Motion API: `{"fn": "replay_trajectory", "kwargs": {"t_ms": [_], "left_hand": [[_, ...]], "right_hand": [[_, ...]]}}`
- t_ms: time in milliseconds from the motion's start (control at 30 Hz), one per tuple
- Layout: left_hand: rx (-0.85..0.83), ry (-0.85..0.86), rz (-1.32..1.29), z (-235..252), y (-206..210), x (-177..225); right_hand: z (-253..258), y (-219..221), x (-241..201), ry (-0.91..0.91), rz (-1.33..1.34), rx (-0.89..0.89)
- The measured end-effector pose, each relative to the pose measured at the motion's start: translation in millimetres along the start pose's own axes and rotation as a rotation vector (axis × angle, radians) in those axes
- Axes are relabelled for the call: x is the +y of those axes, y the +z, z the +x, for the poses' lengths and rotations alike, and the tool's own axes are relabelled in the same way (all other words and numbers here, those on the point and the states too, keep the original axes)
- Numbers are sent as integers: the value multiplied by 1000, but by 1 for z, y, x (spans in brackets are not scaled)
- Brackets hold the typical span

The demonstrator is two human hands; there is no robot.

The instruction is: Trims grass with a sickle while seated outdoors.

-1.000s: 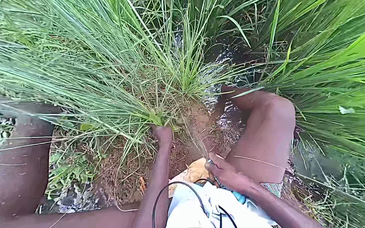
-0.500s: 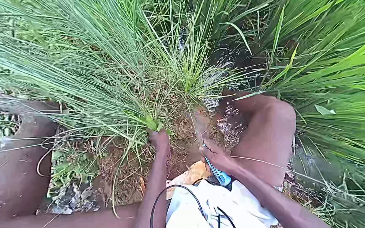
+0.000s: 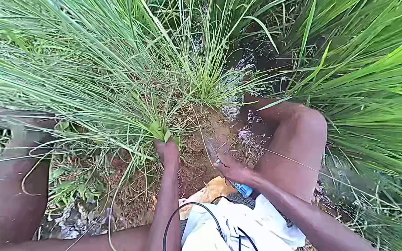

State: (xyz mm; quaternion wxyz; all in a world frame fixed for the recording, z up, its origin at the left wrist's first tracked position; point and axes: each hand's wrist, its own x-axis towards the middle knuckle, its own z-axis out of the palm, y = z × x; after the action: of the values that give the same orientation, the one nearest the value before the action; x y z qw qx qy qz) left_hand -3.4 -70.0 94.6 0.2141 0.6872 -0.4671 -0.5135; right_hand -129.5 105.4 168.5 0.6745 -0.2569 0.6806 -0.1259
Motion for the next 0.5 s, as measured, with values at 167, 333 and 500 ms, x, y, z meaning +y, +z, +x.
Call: {"fn": "replay_trajectory", "kwargs": {"t_ms": [167,333,500], "left_hand": [[-22,11,-53,-1,-4,-5],[-60,-16,-26,-25,-5,15],[-10,-32,-143,-37,-21,38]], "right_hand": [[8,15,-3,-16,-10,-17],[-66,15,26,-123,198,14],[-60,10,19,-116,699,176]]}}
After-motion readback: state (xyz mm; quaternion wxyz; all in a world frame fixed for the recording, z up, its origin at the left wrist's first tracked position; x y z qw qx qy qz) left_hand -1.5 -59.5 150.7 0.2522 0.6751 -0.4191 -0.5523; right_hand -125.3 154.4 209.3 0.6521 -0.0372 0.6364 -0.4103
